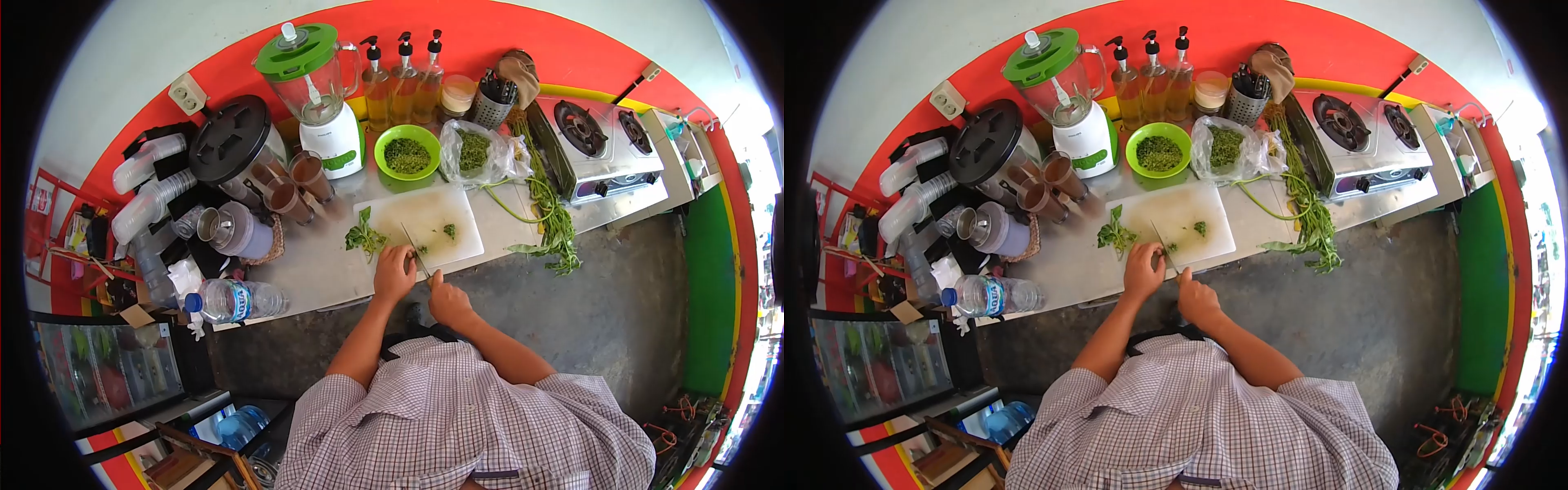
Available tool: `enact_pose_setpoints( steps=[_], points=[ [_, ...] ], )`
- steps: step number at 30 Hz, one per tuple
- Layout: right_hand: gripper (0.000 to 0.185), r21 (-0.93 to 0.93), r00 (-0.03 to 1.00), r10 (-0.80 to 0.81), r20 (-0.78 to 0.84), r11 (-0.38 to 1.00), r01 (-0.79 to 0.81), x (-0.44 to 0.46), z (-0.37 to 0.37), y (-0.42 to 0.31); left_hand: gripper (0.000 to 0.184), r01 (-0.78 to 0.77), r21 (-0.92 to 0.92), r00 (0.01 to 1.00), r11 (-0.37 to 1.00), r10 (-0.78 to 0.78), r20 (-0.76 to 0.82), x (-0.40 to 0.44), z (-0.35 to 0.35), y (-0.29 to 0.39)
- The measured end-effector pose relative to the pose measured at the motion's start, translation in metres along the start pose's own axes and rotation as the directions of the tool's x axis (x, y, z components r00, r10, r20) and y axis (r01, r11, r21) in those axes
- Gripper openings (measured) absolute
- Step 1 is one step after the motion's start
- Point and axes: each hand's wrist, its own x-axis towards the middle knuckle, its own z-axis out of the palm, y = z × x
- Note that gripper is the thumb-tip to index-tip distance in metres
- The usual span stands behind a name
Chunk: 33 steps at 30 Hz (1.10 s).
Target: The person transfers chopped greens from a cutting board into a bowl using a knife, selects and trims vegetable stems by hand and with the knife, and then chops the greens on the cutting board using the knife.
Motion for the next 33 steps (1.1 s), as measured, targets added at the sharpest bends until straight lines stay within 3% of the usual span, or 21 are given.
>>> enact_pose_setpoints(
  steps=[3,9,15,21,25,27,33],
  points=[
    [0.062,-0.082,0.999,-0.014,0.04,0.996,0.017,0.005,-0.019,-0.002,0.025,0.041,-0.022,0.999,0.999,-0.041,-0.001,-0.002,0.001,0.0],
    [0.059,-0.012,1.0,0.003,0.005,1.0,-0.003,-0.001,0.004,0.0,0.028,0.033,-0.021,0.999,0.999,-0.034,-0.021,-0.001,0.001,0.0],
    [0.06,-0.02,0.997,-0.004,0.073,1.0,0.005,0.005,-0.024,-0.006,0.026,0.056,-0.008,0.998,0.998,-0.056,0.01,-0.004,0.001,-0.001],
    [0.054,-0.05,0.999,0.007,0.043,0.999,-0.005,0.005,0.002,0.0,0.028,0.038,0.014,0.999,0.999,-0.038,0.031,-0.002,0.0,-0.003],
    [0.062,-0.007,0.997,-0.035,0.069,0.999,0.036,0.016,-0.02,0.0,0.029,0.073,-0.015,0.997,0.997,-0.072,0.028,-0.004,0.0,0.0],
    [0.046,0.071,0.998,-0.039,0.039,0.997,0.036,0.011,-0.026,-0.004,0.028,0.099,-0.034,0.995,0.994,-0.098,0.022,-0.004,0.0,-0.001],
    [0.039,0.007,1.0,0.003,-0.016,1.0,-0.003,0.004,0.005,-0.001,0.02,0.004,0.016,1.0,1.0,-0.004,0.016,-0.004,0.0,-0.005]
  ],
)
